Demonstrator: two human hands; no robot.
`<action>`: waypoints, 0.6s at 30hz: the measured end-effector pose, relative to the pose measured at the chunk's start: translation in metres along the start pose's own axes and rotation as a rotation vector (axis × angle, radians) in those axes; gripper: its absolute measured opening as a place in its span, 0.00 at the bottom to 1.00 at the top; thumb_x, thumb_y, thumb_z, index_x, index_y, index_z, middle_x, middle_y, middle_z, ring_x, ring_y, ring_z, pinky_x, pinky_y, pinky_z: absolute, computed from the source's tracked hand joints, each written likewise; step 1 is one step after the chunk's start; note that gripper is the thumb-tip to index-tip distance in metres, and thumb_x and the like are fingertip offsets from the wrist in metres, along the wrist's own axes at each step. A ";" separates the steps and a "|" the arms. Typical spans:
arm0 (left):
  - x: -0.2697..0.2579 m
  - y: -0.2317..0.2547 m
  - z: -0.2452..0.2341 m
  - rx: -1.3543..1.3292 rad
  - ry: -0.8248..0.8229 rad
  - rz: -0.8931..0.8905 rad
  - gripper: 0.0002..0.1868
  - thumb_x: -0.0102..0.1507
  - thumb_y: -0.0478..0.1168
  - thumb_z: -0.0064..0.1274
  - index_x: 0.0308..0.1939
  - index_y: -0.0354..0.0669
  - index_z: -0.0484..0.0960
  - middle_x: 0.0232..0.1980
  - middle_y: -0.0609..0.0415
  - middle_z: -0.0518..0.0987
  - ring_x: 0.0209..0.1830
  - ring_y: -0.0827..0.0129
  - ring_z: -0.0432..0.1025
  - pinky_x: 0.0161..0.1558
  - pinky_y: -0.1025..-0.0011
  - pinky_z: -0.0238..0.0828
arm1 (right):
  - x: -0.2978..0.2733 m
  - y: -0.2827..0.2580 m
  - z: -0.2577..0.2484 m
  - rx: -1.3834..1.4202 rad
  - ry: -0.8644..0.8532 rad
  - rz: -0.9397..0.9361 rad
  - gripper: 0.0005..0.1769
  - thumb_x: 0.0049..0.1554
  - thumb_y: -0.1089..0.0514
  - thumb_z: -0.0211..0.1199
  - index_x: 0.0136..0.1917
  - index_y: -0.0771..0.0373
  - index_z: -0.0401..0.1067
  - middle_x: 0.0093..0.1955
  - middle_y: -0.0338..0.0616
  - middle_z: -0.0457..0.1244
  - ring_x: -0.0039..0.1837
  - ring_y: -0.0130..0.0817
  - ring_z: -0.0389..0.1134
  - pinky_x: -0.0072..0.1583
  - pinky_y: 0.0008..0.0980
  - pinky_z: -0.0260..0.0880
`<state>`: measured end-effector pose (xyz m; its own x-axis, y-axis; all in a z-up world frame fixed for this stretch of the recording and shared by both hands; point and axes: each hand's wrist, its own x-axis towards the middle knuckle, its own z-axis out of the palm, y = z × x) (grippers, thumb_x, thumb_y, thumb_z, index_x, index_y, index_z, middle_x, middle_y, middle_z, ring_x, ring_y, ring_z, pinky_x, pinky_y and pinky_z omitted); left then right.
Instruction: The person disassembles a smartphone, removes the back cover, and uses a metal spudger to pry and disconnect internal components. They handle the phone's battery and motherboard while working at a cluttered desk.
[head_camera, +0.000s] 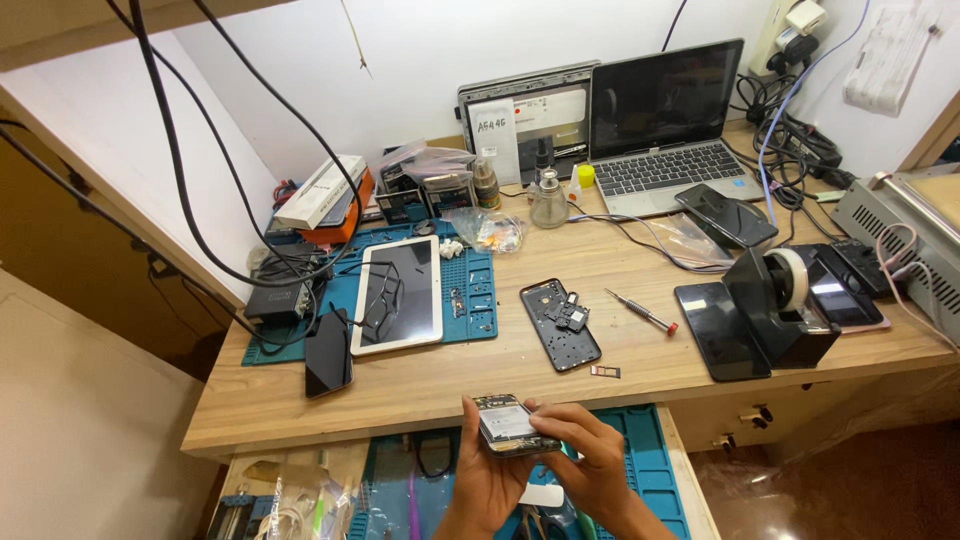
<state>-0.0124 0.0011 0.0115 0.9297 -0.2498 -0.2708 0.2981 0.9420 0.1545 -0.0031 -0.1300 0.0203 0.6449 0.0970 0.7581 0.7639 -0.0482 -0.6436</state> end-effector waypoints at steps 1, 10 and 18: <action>0.000 0.000 0.000 0.007 0.000 -0.002 0.35 0.55 0.61 0.44 0.49 0.31 0.66 0.47 0.42 0.72 0.43 0.58 0.71 0.40 0.67 0.75 | 0.000 0.000 0.000 0.001 0.008 -0.001 0.13 0.46 0.66 0.62 0.48 0.62 0.71 0.46 0.49 0.65 0.54 0.47 0.70 0.52 0.36 0.73; 0.003 -0.006 -0.003 -0.056 -0.012 -0.049 0.34 0.54 0.61 0.46 0.49 0.34 0.67 0.47 0.42 0.73 0.40 0.61 0.72 0.34 0.73 0.75 | -0.003 0.004 -0.004 -0.033 0.029 0.034 0.15 0.43 0.64 0.66 0.46 0.61 0.72 0.44 0.49 0.66 0.51 0.45 0.70 0.49 0.35 0.73; 0.002 0.004 0.008 0.212 0.159 0.125 0.39 0.52 0.68 0.38 0.50 0.37 0.68 0.48 0.42 0.74 0.45 0.52 0.70 0.44 0.55 0.69 | 0.008 -0.009 -0.009 -0.024 -0.070 0.063 0.23 0.49 0.54 0.64 0.57 0.61 0.66 0.54 0.49 0.64 0.50 0.33 0.67 0.40 0.24 0.70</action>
<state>-0.0076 0.0027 0.0188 0.9213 -0.0806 -0.3805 0.2376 0.8912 0.3864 -0.0045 -0.1373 0.0333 0.6889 0.1621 0.7065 0.7227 -0.0798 -0.6865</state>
